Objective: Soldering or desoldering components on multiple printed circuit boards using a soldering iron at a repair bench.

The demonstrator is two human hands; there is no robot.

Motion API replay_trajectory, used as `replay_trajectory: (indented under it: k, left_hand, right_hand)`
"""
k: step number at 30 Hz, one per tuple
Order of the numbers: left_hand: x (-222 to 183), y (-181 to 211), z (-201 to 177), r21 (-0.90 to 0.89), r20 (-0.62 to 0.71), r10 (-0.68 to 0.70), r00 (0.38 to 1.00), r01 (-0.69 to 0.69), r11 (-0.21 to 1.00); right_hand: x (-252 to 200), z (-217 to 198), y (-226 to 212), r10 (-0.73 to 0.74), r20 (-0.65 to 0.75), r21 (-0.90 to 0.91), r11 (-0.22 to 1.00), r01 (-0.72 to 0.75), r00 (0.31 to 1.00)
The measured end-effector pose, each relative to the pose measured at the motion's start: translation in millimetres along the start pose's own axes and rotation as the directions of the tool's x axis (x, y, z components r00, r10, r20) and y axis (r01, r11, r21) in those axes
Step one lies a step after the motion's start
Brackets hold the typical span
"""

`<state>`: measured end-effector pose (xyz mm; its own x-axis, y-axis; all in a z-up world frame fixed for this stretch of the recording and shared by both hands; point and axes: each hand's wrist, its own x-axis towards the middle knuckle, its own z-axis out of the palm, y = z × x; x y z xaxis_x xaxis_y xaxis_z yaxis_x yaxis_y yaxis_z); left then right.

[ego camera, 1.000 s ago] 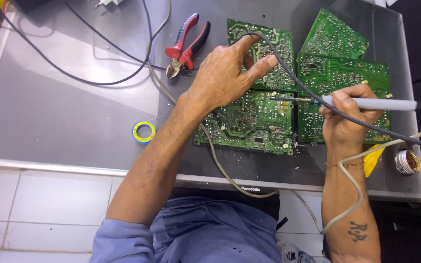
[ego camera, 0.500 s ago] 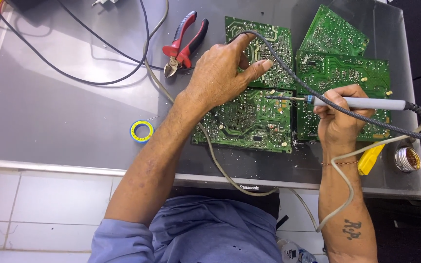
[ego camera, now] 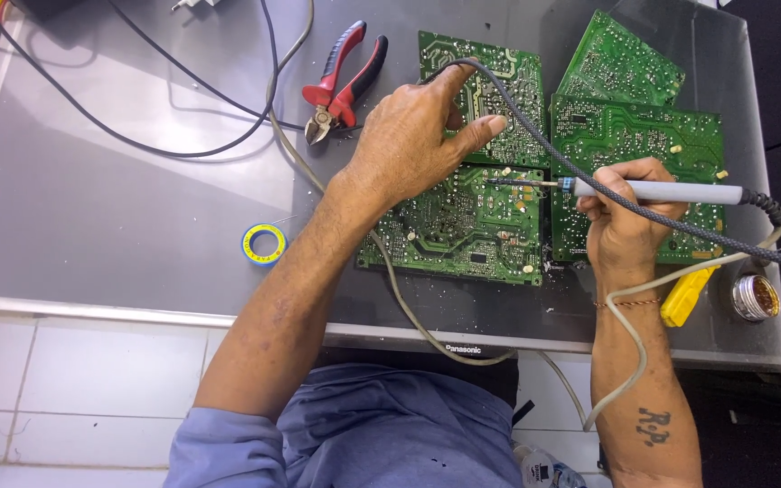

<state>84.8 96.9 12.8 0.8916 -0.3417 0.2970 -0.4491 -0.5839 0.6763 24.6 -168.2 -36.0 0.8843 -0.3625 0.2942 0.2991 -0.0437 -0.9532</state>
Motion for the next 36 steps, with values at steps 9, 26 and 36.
replay_trajectory:
  k: [9,26,36]
  left_hand:
    - [0.3,0.2,1.3,0.010,0.006,-0.011,1.000,0.011,1.000]
    - [0.1,1.3,-0.3,0.016,0.028,-0.028,0.999,0.028,0.999]
    - [-0.2,2.3,-0.7,0.014,0.030,-0.031,0.999,0.031,0.999]
  right_hand:
    - [0.9,-2.8,3.3,-0.021,0.020,-0.055,0.998,0.022,1.000]
    - [-1.0,-0.5,-0.1,-0.058,0.048,-0.049,0.997,0.060,0.997]
    - [0.0,-3.3,4.0,-0.068,0.035,-0.053,0.996,0.070,0.997]
